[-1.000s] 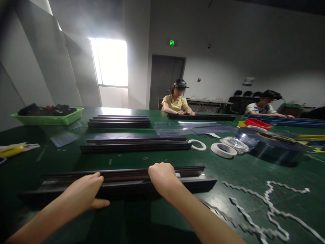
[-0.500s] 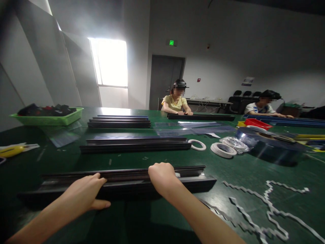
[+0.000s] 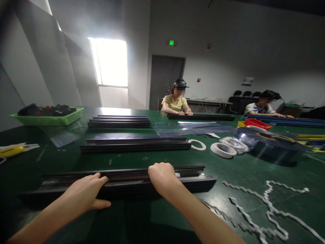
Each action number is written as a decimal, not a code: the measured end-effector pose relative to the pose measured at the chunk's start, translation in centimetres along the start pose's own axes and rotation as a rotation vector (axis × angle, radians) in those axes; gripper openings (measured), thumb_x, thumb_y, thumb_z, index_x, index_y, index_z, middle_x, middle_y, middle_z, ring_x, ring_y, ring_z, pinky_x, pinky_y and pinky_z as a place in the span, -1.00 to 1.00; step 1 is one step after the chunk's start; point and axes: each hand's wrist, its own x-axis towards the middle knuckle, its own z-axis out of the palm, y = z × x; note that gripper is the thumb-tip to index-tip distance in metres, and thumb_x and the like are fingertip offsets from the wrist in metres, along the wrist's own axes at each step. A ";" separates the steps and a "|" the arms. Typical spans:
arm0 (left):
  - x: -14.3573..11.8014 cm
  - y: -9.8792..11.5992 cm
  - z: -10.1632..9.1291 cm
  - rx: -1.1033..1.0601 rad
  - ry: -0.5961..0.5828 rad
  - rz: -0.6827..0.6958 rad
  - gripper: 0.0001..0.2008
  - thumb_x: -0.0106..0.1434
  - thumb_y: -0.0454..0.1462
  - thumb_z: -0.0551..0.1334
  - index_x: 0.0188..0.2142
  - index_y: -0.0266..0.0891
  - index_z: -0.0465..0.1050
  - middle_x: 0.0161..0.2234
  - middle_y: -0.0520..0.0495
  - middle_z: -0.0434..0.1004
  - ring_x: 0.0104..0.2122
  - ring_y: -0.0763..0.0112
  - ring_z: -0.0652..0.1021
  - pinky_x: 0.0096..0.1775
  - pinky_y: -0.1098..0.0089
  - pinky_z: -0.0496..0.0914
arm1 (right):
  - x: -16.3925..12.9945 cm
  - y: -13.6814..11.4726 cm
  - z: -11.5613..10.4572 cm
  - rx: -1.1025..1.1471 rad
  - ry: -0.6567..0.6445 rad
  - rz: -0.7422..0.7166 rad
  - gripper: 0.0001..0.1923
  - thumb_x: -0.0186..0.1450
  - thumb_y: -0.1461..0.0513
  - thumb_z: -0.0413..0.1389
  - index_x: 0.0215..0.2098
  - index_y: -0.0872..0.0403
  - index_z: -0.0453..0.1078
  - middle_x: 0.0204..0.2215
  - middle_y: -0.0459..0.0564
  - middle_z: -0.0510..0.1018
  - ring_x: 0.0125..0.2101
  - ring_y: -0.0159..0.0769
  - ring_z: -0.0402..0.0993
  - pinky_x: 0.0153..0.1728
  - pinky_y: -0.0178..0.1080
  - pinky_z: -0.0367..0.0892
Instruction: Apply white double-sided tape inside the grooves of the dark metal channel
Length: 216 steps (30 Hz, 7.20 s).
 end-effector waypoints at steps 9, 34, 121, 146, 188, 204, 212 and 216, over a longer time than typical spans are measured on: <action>0.2 -0.2 0.2 0.005 0.024 0.000 -0.51 -0.03 0.04 0.24 -0.28 -0.33 0.45 -0.20 -0.27 0.48 -0.19 0.05 0.51 -0.15 0.21 0.38 | 0.0 0.0 0.1 0.000 -0.020 0.007 -0.74 0.05 0.42 0.05 -0.37 0.11 0.54 -0.40 0.14 0.61 -0.30 -0.11 0.55 -0.36 -0.26 0.36; 1.3 1.2 1.2 -0.050 0.074 0.073 -0.65 0.18 -0.03 0.15 -0.30 -0.23 0.55 -0.21 -0.19 0.51 -0.19 0.15 0.50 -0.16 0.28 0.36 | -0.1 0.1 -0.3 -0.004 0.002 0.006 -0.74 0.09 0.42 0.02 -0.42 0.10 0.54 -0.39 0.14 0.61 -0.33 -0.09 0.55 -0.39 -0.23 0.36; 0.4 0.3 0.3 0.088 0.037 0.063 -0.50 0.02 0.01 0.20 -0.19 -0.35 0.51 -0.15 -0.32 0.50 -0.11 0.01 0.48 -0.07 0.18 0.36 | -0.1 0.2 -0.4 -0.030 -0.023 0.037 -0.73 0.09 0.45 0.01 -0.41 0.12 0.53 -0.38 0.17 0.61 -0.31 -0.07 0.55 -0.39 -0.22 0.35; 0.3 0.4 0.7 0.040 0.042 0.048 -0.45 0.01 0.00 0.23 -0.06 -0.26 0.46 -0.14 -0.29 0.50 -0.08 0.00 0.47 -0.10 0.16 0.37 | 0.1 0.3 -0.2 -0.028 -0.020 0.032 -0.77 0.11 0.43 0.04 -0.43 0.14 0.53 -0.41 0.17 0.61 -0.32 -0.05 0.55 -0.37 -0.20 0.38; 1.1 0.9 0.9 -0.190 0.079 0.217 -0.70 0.22 -0.08 0.12 -0.23 -0.13 0.55 -0.21 -0.09 0.48 -0.14 0.25 0.46 -0.02 0.33 0.29 | -0.3 0.1 -0.8 -0.042 -0.039 0.027 -0.72 0.16 0.43 -0.01 -0.35 0.13 0.53 -0.36 0.19 0.60 -0.28 -0.08 0.55 -0.37 -0.22 0.37; 0.0 0.0 0.4 -0.176 0.032 0.072 -0.72 0.19 -0.09 0.13 -0.36 -0.17 0.54 -0.26 -0.10 0.49 -0.25 0.26 0.51 -0.13 0.33 0.31 | -0.2 0.3 -0.7 -0.027 -0.041 0.048 -0.74 0.10 0.41 0.02 -0.37 0.11 0.54 -0.37 0.16 0.60 -0.30 -0.10 0.55 -0.38 -0.26 0.33; -0.3 0.4 0.0 -0.071 0.075 0.057 -0.63 0.17 -0.06 0.14 -0.18 -0.27 0.49 -0.19 -0.21 0.51 -0.16 0.14 0.51 -0.07 0.25 0.33 | 0.2 0.3 -0.4 -0.023 -0.054 0.039 -0.73 0.06 0.41 0.04 -0.37 0.10 0.54 -0.38 0.16 0.61 -0.32 -0.11 0.55 -0.38 -0.26 0.33; -0.1 0.8 0.2 -0.027 0.074 0.077 -0.54 0.12 0.00 0.16 -0.17 -0.32 0.48 -0.11 -0.29 0.48 -0.11 0.05 0.48 -0.07 0.18 0.35 | 0.2 0.2 -0.4 -0.022 -0.043 0.034 -0.74 0.07 0.41 0.03 -0.39 0.11 0.54 -0.40 0.15 0.61 -0.33 -0.08 0.55 -0.40 -0.24 0.34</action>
